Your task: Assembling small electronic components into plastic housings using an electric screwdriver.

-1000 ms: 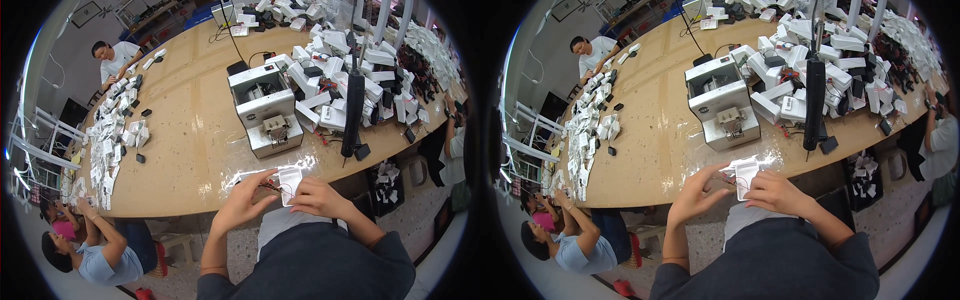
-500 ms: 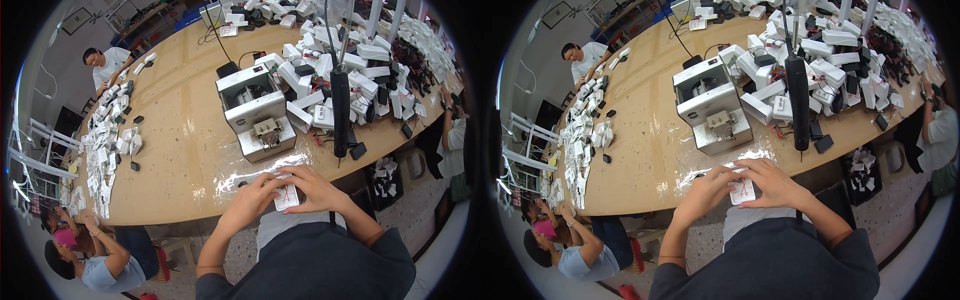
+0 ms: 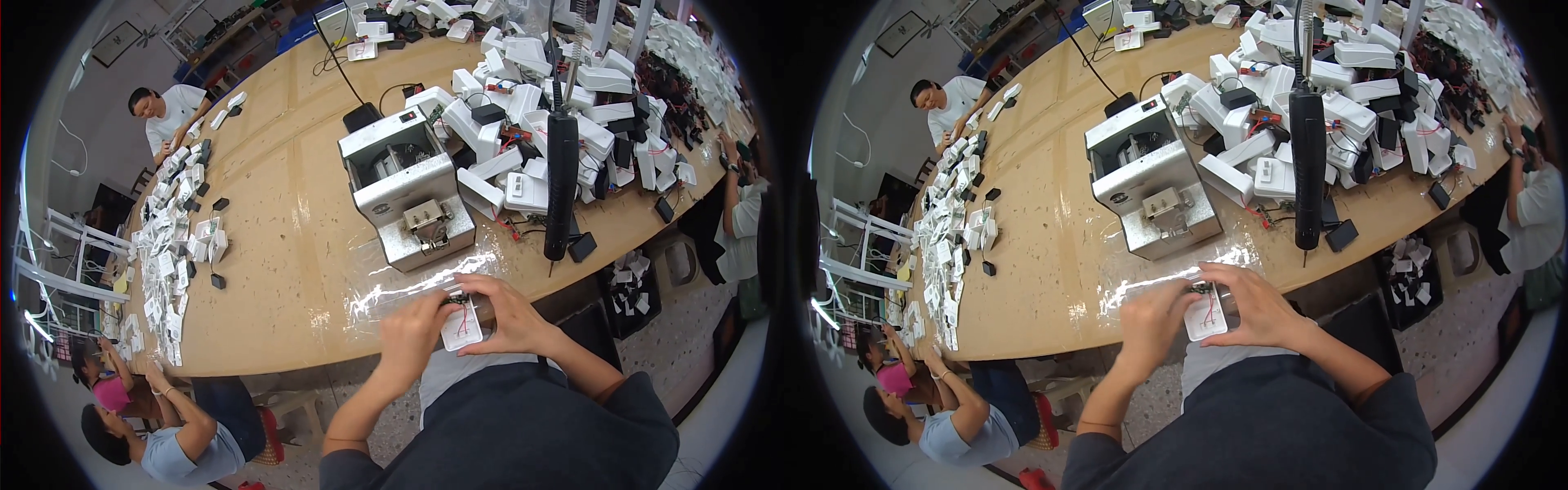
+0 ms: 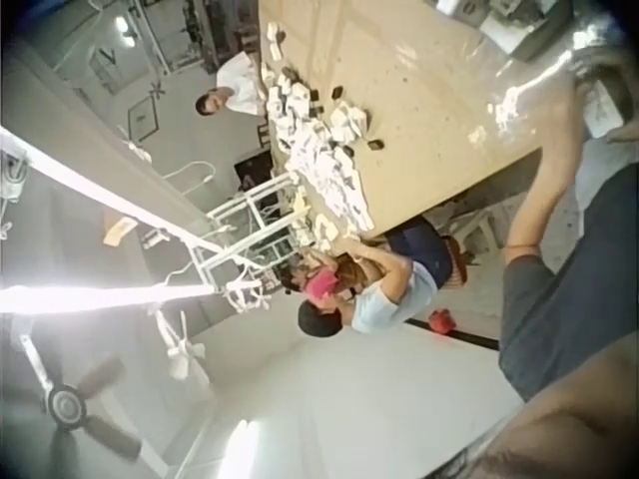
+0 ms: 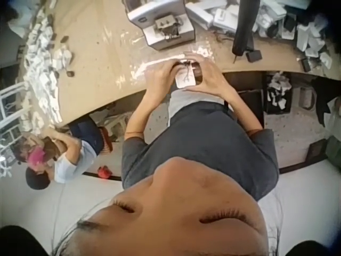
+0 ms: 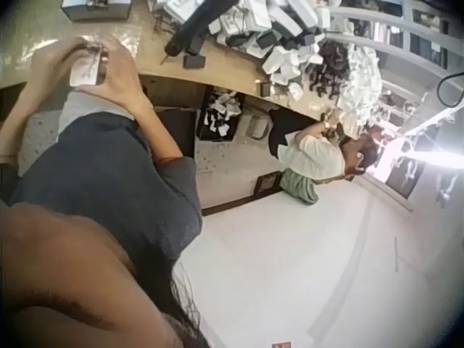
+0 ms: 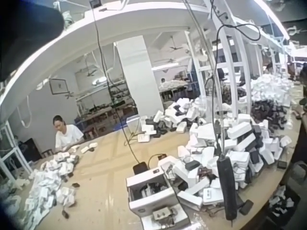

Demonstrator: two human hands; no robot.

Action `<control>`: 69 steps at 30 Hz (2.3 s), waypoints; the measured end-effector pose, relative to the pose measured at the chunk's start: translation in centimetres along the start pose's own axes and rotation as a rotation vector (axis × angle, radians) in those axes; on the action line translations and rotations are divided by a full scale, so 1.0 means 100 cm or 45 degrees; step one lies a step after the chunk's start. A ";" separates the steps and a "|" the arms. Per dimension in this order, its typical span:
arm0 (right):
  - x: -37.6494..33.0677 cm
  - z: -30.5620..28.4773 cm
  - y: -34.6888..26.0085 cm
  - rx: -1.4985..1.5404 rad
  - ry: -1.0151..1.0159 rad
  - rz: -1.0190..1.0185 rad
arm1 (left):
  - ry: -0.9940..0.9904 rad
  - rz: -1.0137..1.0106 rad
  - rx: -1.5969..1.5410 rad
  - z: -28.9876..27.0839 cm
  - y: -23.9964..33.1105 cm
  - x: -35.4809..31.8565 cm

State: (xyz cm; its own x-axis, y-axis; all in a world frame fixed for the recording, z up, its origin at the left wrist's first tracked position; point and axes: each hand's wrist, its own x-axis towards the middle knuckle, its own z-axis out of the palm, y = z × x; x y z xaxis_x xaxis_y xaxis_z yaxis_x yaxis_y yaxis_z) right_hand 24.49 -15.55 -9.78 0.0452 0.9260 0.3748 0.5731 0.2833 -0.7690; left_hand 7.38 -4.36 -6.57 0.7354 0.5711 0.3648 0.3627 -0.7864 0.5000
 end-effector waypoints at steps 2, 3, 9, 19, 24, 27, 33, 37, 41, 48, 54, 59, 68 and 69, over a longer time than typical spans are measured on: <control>-0.003 0.003 0.005 0.020 0.112 -0.081 | -0.016 -0.021 0.048 0.005 0.008 -0.003; -0.004 0.003 0.006 0.018 0.094 -0.069 | 0.001 -0.063 0.037 0.007 0.009 -0.004; 0.000 -0.003 0.001 -0.086 0.031 -0.053 | -0.021 -0.267 0.036 0.012 0.020 -0.011; 0.001 -0.006 -0.002 -0.166 0.002 -0.051 | -0.045 -0.297 -0.212 0.010 0.019 -0.008; 0.000 -0.012 -0.006 -0.179 0.068 -0.101 | -0.038 -0.264 -0.278 0.015 0.009 -0.010; -0.009 -0.036 0.002 -0.563 0.572 -0.321 | -0.033 -0.258 -0.275 0.014 0.009 -0.010; 0.056 -0.083 0.017 -0.541 1.073 0.376 | -0.055 -0.302 -0.324 0.013 0.009 -0.009; 0.058 -0.084 0.033 -0.103 0.832 0.360 | -0.070 -0.286 -0.311 0.012 0.009 -0.009; 0.079 -0.071 0.003 0.566 0.815 0.081 | -0.067 -0.265 -0.326 0.014 0.004 -0.010; 0.154 -0.046 -0.063 0.748 0.630 -0.103 | -0.079 -0.281 -0.339 0.011 0.005 -0.011; 0.180 -0.020 -0.049 0.823 0.618 -0.192 | -0.064 -0.288 -0.366 0.012 0.004 -0.010; 0.177 -0.016 -0.048 0.738 0.603 -0.198 | -0.075 -0.293 -0.410 0.012 0.002 -0.012; 0.177 -0.018 -0.043 0.823 0.550 -0.171 | -0.052 -0.291 -0.397 0.013 0.002 -0.011; 0.177 -0.018 -0.041 0.845 0.547 -0.164 | -0.055 -0.295 -0.396 0.012 0.002 -0.011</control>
State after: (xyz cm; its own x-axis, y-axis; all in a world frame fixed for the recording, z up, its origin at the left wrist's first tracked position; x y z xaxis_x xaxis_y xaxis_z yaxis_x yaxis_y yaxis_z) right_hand 24.38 -0.83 0.96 0.4003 0.7374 0.5441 -0.0050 0.5955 -0.8033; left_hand 7.38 -5.47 -7.81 0.6802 0.7095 0.1841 0.3362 -0.5251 0.7818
